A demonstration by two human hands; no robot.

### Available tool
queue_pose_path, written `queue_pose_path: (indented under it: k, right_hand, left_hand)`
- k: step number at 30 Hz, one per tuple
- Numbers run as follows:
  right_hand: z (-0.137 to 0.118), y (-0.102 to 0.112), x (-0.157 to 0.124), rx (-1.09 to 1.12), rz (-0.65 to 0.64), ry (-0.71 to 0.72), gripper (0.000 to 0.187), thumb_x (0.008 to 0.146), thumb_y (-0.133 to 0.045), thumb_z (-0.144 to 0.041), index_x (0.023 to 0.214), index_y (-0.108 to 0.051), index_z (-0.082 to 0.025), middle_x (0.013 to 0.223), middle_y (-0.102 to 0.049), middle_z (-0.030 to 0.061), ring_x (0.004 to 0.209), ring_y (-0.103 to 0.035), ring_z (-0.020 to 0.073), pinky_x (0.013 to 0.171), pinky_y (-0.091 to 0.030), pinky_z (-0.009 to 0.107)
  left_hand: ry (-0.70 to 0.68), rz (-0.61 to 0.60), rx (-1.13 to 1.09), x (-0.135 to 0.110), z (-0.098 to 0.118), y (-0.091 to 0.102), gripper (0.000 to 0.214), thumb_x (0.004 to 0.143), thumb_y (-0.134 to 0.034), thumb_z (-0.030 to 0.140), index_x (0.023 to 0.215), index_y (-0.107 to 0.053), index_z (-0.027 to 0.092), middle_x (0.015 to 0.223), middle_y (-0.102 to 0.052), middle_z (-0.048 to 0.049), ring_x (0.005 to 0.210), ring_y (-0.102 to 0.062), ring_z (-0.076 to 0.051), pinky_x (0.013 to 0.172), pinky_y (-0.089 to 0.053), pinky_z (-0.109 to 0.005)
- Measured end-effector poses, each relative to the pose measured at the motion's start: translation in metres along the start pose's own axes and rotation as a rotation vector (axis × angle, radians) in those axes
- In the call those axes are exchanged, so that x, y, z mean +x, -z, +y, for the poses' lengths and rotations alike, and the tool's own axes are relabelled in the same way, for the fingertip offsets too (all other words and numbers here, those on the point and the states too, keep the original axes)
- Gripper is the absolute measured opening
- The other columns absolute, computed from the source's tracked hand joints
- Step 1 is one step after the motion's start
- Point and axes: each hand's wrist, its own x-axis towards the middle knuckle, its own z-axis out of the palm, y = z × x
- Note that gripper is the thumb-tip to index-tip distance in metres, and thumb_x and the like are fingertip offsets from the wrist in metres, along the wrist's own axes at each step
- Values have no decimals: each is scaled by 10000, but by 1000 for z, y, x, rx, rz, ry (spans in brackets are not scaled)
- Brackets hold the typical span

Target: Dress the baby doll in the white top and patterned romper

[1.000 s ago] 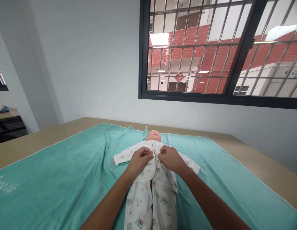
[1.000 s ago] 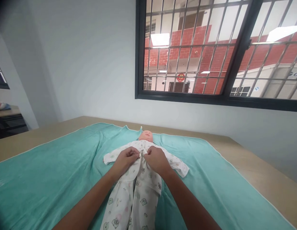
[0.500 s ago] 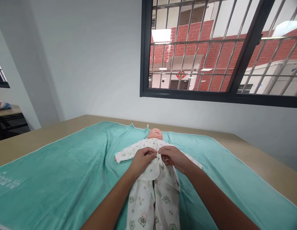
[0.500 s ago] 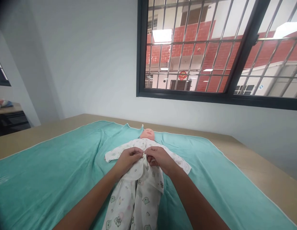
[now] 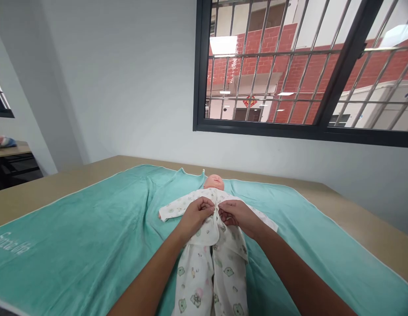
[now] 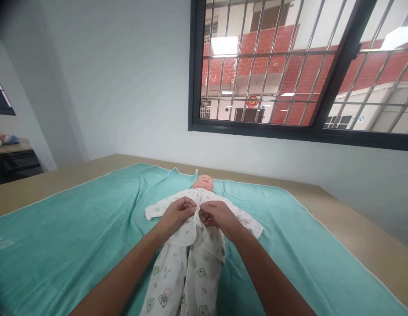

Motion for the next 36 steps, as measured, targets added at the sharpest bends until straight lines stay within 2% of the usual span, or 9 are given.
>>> queue_pose_path:
  k: [3,7,12,18,25,32,36]
  right_hand:
    - [2,1,0,-28,-15,11,273,742,-670,-406,798,-656,-140,716,-592,15,623,-515,84,558,-436,197]
    - [7,1,2,-137,-6,32,247,701,-699,-343,865,-639,-168,606,-553,-27,561,-500,90,480,-405,189]
    - [9,-8,2,-296,59,93,240,708,-668,-386,825,-604,-186,574,-544,-38,480,-469,93,386,-366,196]
    - [7,-13,-1,-381,97,112,239,712,-656,-407,824,-608,-201,546,-518,-53,415,-427,75,358,-338,191]
    - [7,-9,2,-366,62,81,232,754,-598,-413,802,-626,-187,541,-528,-32,447,-463,94,400,-389,207]
    - [6,-7,0,-292,62,54,229,733,-631,-394,776,-647,-170,513,-528,-36,448,-442,79,425,-361,194]
    - [8,-7,2,-256,81,68,244,733,-634,-417,770,-624,-176,502,-522,-45,429,-425,76,413,-329,195]
  left_hand:
    - [-5,10,25,0,1,-1,205,763,-649,336,871,-609,166,643,-484,44,559,-404,-68,503,-285,-183]
    - [-15,10,43,-1,2,-2,204,750,-660,325,852,-608,156,645,-500,38,567,-416,-70,520,-301,-183]
    - [-35,15,110,-5,8,-2,143,766,-623,282,833,-606,158,662,-511,30,592,-429,-79,546,-318,-188]
    - [-46,45,213,-9,14,-7,173,782,-604,330,850,-601,171,712,-555,7,663,-495,-115,609,-374,-211]
    - [-87,25,206,-9,12,-3,137,784,-586,269,880,-595,171,691,-544,23,638,-475,-102,606,-359,-208]
    - [-4,-29,-38,-4,4,2,249,764,-635,329,946,-550,182,707,-522,40,566,-409,-70,528,-290,-191]
    - [2,-48,39,-5,9,1,273,757,-642,353,958,-567,184,728,-523,34,616,-443,-86,562,-320,-198]
